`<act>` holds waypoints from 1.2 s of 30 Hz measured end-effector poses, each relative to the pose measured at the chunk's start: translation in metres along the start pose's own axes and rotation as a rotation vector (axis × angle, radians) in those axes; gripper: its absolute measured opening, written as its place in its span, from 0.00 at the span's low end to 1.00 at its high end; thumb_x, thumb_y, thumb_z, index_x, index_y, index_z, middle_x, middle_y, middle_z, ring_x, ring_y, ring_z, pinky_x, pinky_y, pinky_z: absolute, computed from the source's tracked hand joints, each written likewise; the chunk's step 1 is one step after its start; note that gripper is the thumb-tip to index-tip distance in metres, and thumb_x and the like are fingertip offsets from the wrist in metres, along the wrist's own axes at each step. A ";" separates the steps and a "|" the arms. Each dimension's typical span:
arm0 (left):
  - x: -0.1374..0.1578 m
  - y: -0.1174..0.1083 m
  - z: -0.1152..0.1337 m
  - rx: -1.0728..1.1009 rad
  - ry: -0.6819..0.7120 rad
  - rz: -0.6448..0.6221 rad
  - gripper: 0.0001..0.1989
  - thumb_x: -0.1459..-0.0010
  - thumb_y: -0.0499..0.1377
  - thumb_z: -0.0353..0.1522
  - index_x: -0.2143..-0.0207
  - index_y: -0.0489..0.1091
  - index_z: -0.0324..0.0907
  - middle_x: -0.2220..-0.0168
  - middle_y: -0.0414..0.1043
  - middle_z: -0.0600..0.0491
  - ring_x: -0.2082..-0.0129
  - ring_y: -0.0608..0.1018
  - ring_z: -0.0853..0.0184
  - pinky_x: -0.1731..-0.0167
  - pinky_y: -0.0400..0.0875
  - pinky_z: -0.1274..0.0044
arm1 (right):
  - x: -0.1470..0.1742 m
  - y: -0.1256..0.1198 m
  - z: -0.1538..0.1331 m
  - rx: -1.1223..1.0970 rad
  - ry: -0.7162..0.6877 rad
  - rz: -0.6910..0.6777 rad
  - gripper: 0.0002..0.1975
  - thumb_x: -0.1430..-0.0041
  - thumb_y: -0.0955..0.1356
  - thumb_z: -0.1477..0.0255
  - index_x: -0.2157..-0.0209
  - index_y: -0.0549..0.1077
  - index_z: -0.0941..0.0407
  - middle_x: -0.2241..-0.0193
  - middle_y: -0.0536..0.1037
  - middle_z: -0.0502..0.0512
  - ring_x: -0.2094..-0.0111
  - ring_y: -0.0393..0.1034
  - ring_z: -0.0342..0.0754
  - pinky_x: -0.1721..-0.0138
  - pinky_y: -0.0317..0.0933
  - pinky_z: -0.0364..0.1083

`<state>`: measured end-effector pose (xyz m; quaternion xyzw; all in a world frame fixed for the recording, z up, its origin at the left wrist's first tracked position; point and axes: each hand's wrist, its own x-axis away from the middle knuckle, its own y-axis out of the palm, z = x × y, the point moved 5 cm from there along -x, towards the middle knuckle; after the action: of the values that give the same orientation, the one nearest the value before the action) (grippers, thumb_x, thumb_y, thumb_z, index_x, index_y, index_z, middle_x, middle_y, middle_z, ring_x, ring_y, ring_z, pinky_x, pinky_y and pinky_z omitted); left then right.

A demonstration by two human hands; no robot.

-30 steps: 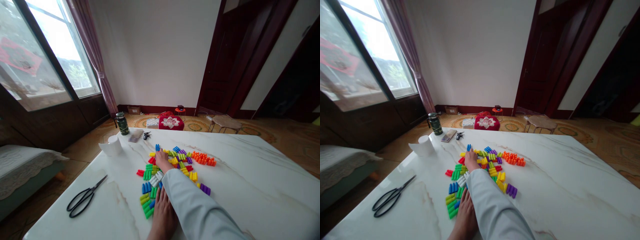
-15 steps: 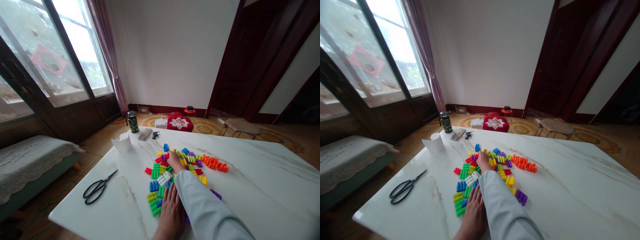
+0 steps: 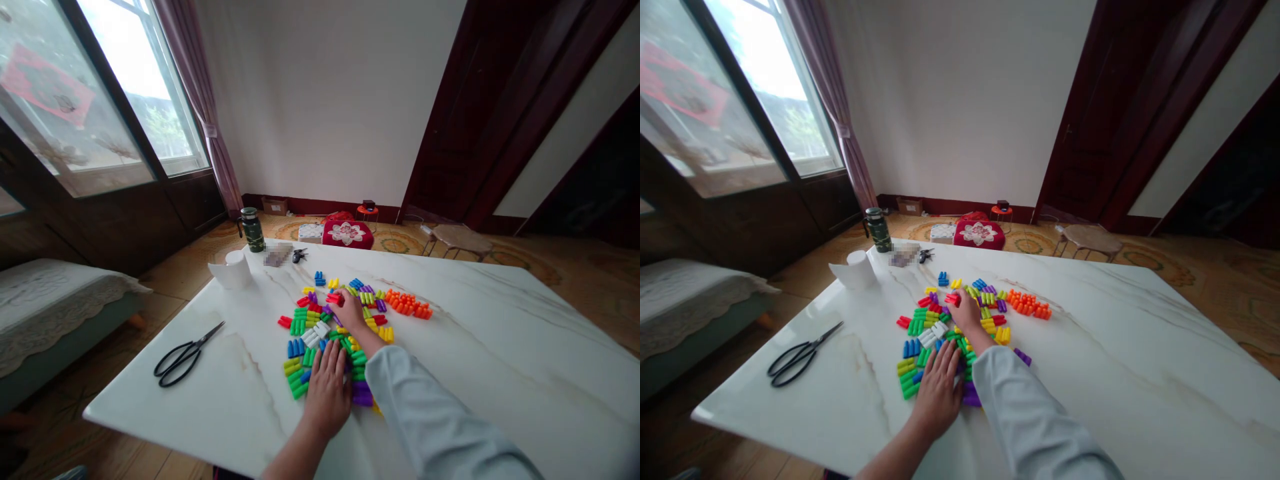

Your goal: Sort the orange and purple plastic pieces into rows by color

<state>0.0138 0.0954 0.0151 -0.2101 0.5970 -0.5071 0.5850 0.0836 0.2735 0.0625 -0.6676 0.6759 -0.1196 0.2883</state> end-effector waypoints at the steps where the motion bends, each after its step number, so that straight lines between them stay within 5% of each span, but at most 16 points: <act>1: 0.000 0.000 0.000 0.004 -0.005 -0.005 0.28 0.39 0.52 0.33 0.37 0.58 0.39 0.34 0.55 0.46 0.33 0.57 0.56 0.37 0.57 0.59 | 0.004 -0.010 0.007 -0.042 0.012 -0.010 0.13 0.50 0.68 0.72 0.60 0.73 0.55 0.64 0.80 0.54 0.62 0.75 0.48 0.58 0.67 0.46; 8: 0.000 0.002 -0.002 0.005 0.009 -0.051 0.29 0.40 0.53 0.33 0.36 0.56 0.37 0.33 0.54 0.43 0.33 0.56 0.55 0.37 0.57 0.58 | 0.049 -0.106 0.070 0.001 0.085 0.148 0.15 0.51 0.66 0.69 0.60 0.74 0.56 0.60 0.79 0.58 0.68 0.74 0.47 0.61 0.69 0.49; 12: 0.000 0.002 -0.003 -0.008 0.015 -0.052 0.29 0.39 0.52 0.33 0.37 0.57 0.37 0.33 0.55 0.43 0.33 0.57 0.54 0.37 0.56 0.58 | 0.103 -0.137 0.090 0.093 0.033 0.220 0.14 0.50 0.64 0.67 0.63 0.75 0.57 0.61 0.78 0.59 0.65 0.73 0.50 0.62 0.69 0.50; 18: -0.001 0.002 -0.003 -0.028 0.024 -0.034 0.28 0.39 0.51 0.33 0.36 0.57 0.37 0.34 0.56 0.44 0.33 0.57 0.55 0.37 0.54 0.59 | 0.154 -0.117 0.072 0.157 0.000 0.133 0.15 0.46 0.62 0.75 0.59 0.76 0.56 0.57 0.78 0.60 0.61 0.73 0.50 0.54 0.68 0.51; 24: 0.000 0.001 -0.004 -0.021 0.037 -0.004 0.28 0.40 0.52 0.32 0.37 0.57 0.38 0.34 0.57 0.44 0.33 0.58 0.56 0.37 0.55 0.60 | 0.129 -0.090 0.052 0.372 0.069 -0.011 0.24 0.47 0.62 0.83 0.49 0.73 0.56 0.49 0.75 0.59 0.47 0.69 0.51 0.44 0.60 0.48; 28: 0.001 0.001 -0.004 -0.025 0.038 0.010 0.28 0.40 0.52 0.32 0.37 0.57 0.38 0.34 0.57 0.44 0.33 0.58 0.56 0.37 0.56 0.60 | 0.114 -0.085 0.057 0.511 0.189 -0.103 0.23 0.47 0.66 0.81 0.47 0.72 0.57 0.50 0.75 0.61 0.51 0.71 0.51 0.47 0.61 0.44; 36: 0.002 0.003 -0.004 -0.042 0.047 0.012 0.29 0.40 0.53 0.31 0.36 0.56 0.37 0.34 0.56 0.44 0.33 0.57 0.56 0.37 0.55 0.60 | 0.111 -0.082 0.048 0.581 0.198 -0.120 0.21 0.40 0.67 0.67 0.46 0.71 0.57 0.52 0.75 0.62 0.51 0.71 0.52 0.53 0.62 0.44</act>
<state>0.0102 0.0962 0.0107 -0.2069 0.6223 -0.4959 0.5692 0.1850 0.1695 0.0429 -0.5811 0.5975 -0.3890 0.3924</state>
